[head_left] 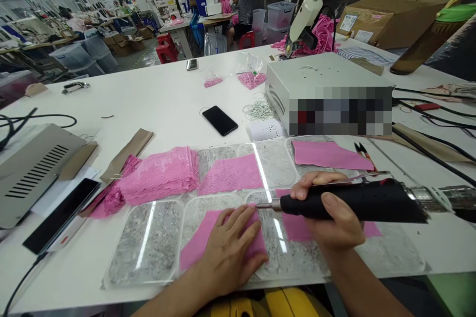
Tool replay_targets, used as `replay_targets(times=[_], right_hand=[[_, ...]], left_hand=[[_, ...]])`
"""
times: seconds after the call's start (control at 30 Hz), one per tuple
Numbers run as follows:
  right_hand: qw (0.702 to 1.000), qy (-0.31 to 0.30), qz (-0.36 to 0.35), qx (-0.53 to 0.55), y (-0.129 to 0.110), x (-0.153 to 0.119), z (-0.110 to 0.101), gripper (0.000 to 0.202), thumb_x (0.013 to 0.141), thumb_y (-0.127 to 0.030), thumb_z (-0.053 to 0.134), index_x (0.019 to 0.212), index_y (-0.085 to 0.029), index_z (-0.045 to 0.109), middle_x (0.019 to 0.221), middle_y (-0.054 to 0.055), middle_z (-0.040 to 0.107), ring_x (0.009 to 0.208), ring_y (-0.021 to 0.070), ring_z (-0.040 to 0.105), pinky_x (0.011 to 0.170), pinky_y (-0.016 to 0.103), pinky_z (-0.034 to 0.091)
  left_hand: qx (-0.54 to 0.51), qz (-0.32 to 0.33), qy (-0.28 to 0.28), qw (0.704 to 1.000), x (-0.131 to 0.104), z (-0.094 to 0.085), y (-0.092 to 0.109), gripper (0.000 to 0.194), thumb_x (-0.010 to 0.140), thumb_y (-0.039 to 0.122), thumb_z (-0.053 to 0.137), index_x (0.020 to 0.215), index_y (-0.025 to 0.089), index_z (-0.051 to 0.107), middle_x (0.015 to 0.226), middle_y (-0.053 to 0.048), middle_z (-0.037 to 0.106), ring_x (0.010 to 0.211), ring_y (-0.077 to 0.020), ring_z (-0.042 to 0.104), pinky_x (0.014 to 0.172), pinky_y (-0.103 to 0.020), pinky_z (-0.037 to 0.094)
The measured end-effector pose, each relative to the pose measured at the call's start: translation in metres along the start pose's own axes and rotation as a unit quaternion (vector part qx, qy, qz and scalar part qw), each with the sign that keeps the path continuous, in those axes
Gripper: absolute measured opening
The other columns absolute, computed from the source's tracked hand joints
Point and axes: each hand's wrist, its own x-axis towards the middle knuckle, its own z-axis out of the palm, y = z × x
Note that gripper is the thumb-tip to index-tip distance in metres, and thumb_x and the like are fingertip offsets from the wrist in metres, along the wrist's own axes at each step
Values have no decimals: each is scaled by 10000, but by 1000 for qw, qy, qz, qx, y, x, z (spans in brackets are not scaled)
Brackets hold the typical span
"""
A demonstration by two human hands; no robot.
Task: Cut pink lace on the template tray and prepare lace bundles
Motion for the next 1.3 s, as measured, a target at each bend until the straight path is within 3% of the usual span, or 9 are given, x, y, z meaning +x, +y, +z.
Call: replay_targets(times=[0.3, 0.8, 1.03, 1.3], right_hand=[[999, -26, 43, 20, -8, -2, -5, 108, 751, -267, 588, 822, -185, 583, 728, 22, 556, 558, 136, 534, 523, 302, 481], [998, -57, 32, 16, -5, -3, -5, 104, 775, -247, 583, 851, -177, 590, 750, 28, 577, 572, 131, 559, 549, 300, 490], [999, -51, 19, -1, -5, -1, -3, 91, 782, -249, 586, 832, -173, 585, 730, 27, 577, 557, 135, 555, 535, 300, 484], [999, -32, 38, -3, -24, -11, -17, 124, 722, -262, 586, 808, -173, 594, 704, 17, 556, 529, 130, 523, 503, 299, 483]], left_hand=[[7, 0, -16, 1000, 0, -2, 1, 416, 830, 416, 594, 1141, 142, 564, 1285, -152, 538, 1198, -295, 483, 946, -470, 429], [9, 0, -5, 1000, -1, 0, 1, 415, 829, 416, 594, 1142, 146, 561, 1288, -147, 537, 1196, -295, 485, 942, -475, 427], [7, 1, -7, 1000, 0, 0, 0, 432, 821, 413, 608, 1153, 143, 549, 1300, -139, 532, 1206, -295, 478, 946, -468, 418], [-7, -9, -8, 1000, -3, 3, 0, 516, 824, 490, 591, 1170, 112, 534, 1281, -139, 554, 1208, -281, 480, 963, -443, 398]])
